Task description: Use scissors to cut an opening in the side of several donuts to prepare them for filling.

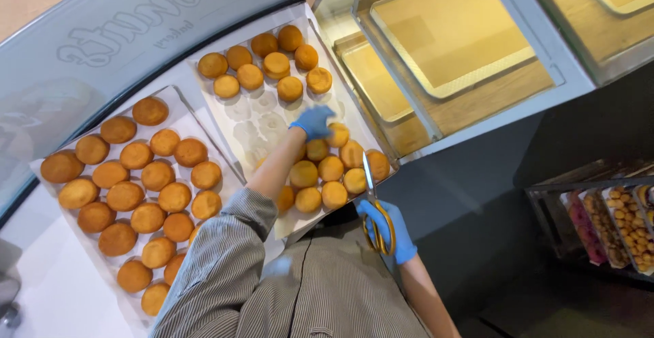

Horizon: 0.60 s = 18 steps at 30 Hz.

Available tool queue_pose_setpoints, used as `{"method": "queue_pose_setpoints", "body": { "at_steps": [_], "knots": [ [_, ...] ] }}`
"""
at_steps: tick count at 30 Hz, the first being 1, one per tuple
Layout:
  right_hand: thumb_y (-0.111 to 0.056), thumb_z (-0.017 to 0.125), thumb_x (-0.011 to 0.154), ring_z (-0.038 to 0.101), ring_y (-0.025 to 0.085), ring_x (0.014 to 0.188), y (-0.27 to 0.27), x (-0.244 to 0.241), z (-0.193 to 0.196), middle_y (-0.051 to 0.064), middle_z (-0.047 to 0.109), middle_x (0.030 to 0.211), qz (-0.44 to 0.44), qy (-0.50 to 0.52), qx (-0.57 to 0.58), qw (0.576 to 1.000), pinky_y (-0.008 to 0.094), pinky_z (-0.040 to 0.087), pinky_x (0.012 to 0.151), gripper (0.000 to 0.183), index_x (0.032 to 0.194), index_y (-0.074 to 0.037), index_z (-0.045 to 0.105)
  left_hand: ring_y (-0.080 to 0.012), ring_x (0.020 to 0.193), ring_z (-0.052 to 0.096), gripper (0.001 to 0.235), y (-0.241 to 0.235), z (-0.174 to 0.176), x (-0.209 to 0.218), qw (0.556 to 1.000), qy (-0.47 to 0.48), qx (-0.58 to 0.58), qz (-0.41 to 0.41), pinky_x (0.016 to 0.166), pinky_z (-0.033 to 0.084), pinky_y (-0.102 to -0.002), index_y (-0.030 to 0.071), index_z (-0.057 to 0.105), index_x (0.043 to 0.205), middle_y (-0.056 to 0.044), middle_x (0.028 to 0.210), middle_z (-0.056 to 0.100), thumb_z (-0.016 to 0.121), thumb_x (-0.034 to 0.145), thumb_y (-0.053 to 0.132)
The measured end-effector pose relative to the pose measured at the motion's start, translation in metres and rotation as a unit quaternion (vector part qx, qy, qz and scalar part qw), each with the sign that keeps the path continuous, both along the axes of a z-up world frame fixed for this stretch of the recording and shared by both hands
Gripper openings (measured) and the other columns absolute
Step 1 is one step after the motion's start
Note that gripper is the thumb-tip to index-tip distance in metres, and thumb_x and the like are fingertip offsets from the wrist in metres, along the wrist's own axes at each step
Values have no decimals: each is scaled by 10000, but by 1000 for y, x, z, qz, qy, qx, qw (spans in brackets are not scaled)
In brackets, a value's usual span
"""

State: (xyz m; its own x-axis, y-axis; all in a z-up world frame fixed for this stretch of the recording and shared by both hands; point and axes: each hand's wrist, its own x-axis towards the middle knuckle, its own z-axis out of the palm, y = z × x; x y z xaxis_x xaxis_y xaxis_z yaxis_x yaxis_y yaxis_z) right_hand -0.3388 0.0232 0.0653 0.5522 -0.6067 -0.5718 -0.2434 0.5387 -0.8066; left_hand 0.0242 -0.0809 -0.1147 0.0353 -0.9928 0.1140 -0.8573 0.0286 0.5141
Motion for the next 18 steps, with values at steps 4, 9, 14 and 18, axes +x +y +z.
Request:
{"method": "queue_pose_setpoints", "body": {
  "at_steps": [4, 9, 14, 18],
  "knots": [
    [-291, 685, 948, 509, 98, 452, -2, -23, -3, 12, 564, 590, -40, 27, 1, 999, 255, 383, 405, 284, 947, -10, 729, -317, 1082, 643, 232, -19, 19, 47, 937, -202, 104, 267, 904, 524, -428, 141, 679, 1136, -159, 1157, 664, 710, 982, 313],
    [-291, 667, 967, 517, 89, 460, -3, -43, -19, 6, 574, 600, -35, 44, -55, 997, 257, 411, 418, 296, 980, -8, 756, -361, 1010, 619, 598, -1, 37, 57, 902, -193, 84, 377, 808, 504, -501, 119, 556, 1232, -158, 1137, 589, 802, 776, 418],
    [-270, 671, 961, 514, 98, 463, -7, -30, 6, 20, 579, 602, -8, 27, -41, 999, 263, 416, 425, 285, 1012, -3, 754, -362, 1135, 588, 734, 41, 50, 26, 939, -4, -56, 340, 946, 504, -486, 79, 502, 1381, -173, 1248, 581, 861, 778, 295],
    [-253, 666, 975, 528, 79, 562, -15, -16, 27, 1, 577, 677, 76, 0, -90, 993, 247, 443, 507, 300, 1123, 2, 723, -297, 1233, 562, 792, 72, 87, -21, 893, 300, -237, 238, 990, 534, -412, 94, 466, 1462, -163, 1368, 517, 898, 799, 132]
  ]
}}
